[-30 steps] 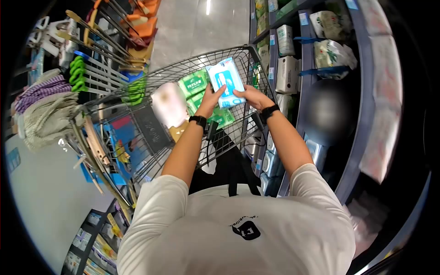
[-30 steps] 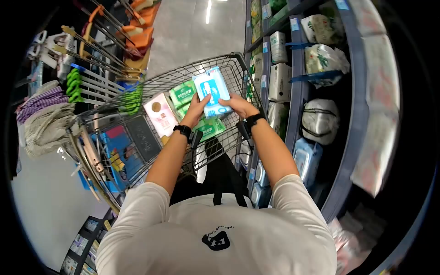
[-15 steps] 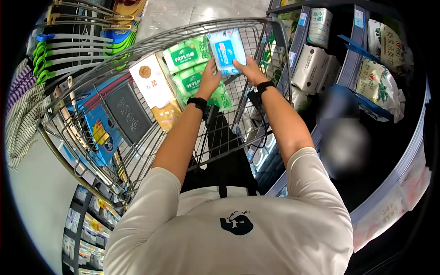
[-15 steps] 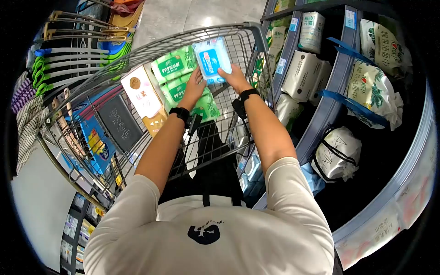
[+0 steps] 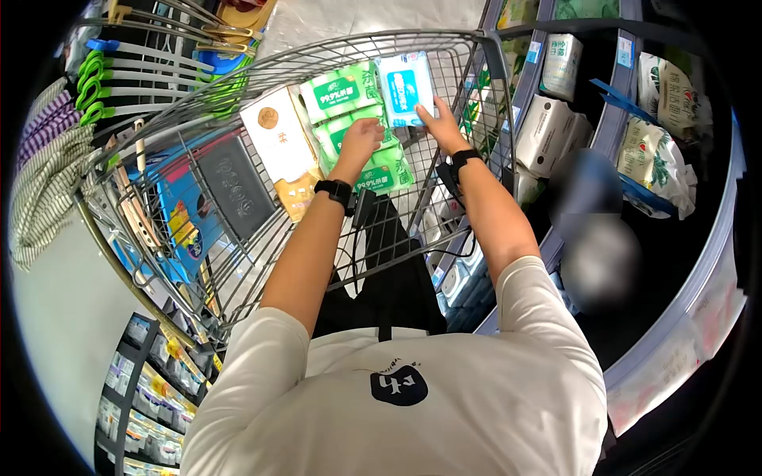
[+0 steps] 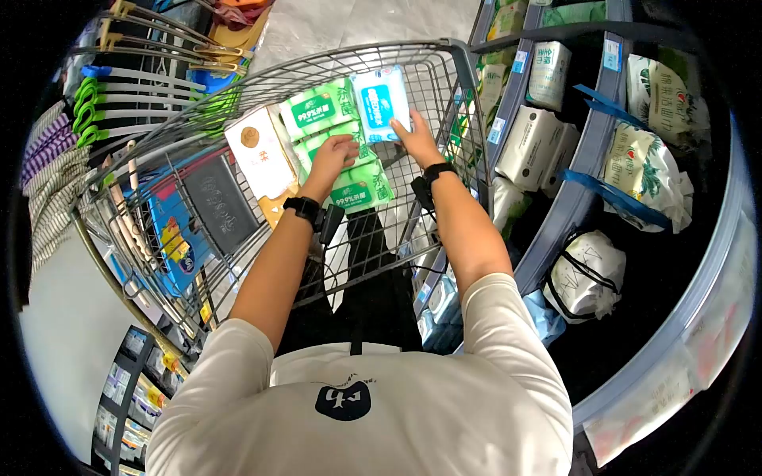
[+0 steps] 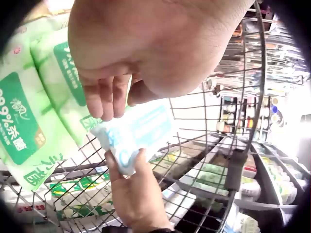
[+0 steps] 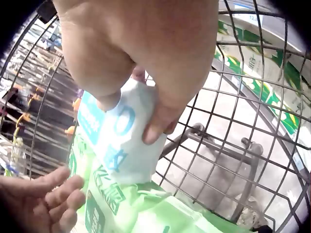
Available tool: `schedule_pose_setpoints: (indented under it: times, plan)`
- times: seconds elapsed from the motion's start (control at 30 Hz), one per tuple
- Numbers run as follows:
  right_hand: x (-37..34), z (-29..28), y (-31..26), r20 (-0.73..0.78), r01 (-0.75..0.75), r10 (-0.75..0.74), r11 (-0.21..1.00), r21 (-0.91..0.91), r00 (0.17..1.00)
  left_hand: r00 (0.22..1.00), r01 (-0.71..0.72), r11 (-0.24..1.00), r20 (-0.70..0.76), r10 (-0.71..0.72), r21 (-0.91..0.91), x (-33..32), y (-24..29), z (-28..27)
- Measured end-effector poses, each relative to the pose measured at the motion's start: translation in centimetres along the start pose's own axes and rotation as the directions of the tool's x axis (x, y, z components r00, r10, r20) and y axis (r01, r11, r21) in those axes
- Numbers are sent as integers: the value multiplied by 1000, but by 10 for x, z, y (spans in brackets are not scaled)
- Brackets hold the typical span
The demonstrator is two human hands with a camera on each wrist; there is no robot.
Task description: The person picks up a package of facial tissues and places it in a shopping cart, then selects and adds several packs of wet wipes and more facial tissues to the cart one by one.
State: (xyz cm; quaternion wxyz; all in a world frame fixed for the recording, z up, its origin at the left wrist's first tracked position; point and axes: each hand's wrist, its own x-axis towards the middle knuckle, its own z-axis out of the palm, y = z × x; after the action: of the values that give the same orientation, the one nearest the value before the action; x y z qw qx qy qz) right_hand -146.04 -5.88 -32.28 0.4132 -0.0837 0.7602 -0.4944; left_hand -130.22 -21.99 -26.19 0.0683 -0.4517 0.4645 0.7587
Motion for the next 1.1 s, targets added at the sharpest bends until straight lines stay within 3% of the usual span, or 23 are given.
schedule_pose_setpoints:
  times: [0.03, 0.07, 0.1, 0.13, 0.17, 0.23, 0.27, 0.3, 0.37, 0.43, 0.5, 0.57, 0.63, 0.7, 0.73, 0.8, 0.83, 0.87, 0.93, 0.97, 1.03, 1.1]
  plan:
    - [-6, -1, -11, 107, -91, 74, 983, 160, 992, 1000, -20, 1000, 0, 20, 0, -9, 10, -6]
    - [-15, 1, -22, 64, -165, 155, 966, 201, 986, 1000, 17, 999, 24, -18, 39, -20, 21, -15]
    - [-14, -2, -21, -6, -166, 167, 984, 58, 986, 998, 48, 996, 46, -52, 80, -33, 33, -24]
    - [-3, -8, -5, -186, -125, 72, 949, -291, 980, 998, 30, 995, 49, -35, 99, -47, 41, -34]
    - [2, -15, 7, -329, -145, -77, 788, -599, 941, 998, -2, 992, 57, -6, 124, -65, 53, -45]
    - [-16, -28, -13, -274, -155, 49, 912, -379, 960, 994, -90, 987, 80, 79, 135, -95, 64, -73]
    - [-35, -28, -28, -231, 8, -152, 851, -526, 961, 991, -118, 987, 81, 109, 112, -113, 70, -88]
    - [-55, -26, -44, -171, -28, -43, 921, -389, 984, 986, -153, 980, 81, 143, 129, -133, 78, -102]
    - [-118, -14, -87, -18, -48, 45, 855, -517, 999, 971, -234, 955, 96, 220, 180, -172, 87, -133]
    - [-208, 23, -131, 0, -35, 55, 641, -767, 998, 956, -290, 925, 127, 266, 245, -208, 89, -164]
    - [-293, 73, -155, -74, -121, 109, 535, -836, 991, 904, -427, 827, 190, 382, 366, -240, 79, -194]
    - [-347, 113, -126, -108, 9, -212, 487, -874, 971, 865, -500, 690, 265, 426, 523, -272, 63, -217]
    - [-396, 149, -106, -200, 164, -509, 583, -795, 837, 826, -563, 630, 375, 420, 535, -306, 45, -233]
    - [-449, 176, -102, -309, 78, -470, 641, -764, 827, 792, -600, 630, 474, 384, 493, -331, 20, -247]
    - [-474, 185, -87, -347, -9, -360, 682, -731, 866, 839, -524, 634, 472, 270, 569, -347, 16, -249]
    - [-523, 193, -44, -349, -130, -166, 719, -683, 922, 834, -536, 568, 497, 239, 625, -349, -11, -257]
    - [-542, 193, -20, -328, -161, -94, 726, -668, 940, 791, -608, 435, 550, 268, 664, -357, -16, -257]
    - [-568, 199, -2, -379, -216, -50, 751, -624, 924, 767, -640, 373, 582, 269, 671, -370, -20, -254]
    - [-629, 212, 27, -472, -322, 55, 798, -509, 880, 735, -659, 422, 654, 182, 623, -357, -44, -252]
    - [-658, 218, 38, -508, -370, 112, 817, -442, 854, 743, -662, 314, 652, 152, 681, -363, -48, -245]
    - [-716, 233, 59, -588, -444, 173, 823, -354, 790, 726, -666, 329, 683, 81, 670, -378, -58, -226]
    - [-772, 252, 83, -637, -310, 100, 923, -227, 765, 678, -681, 377, 735, 0, 628, -373, -82, -208]
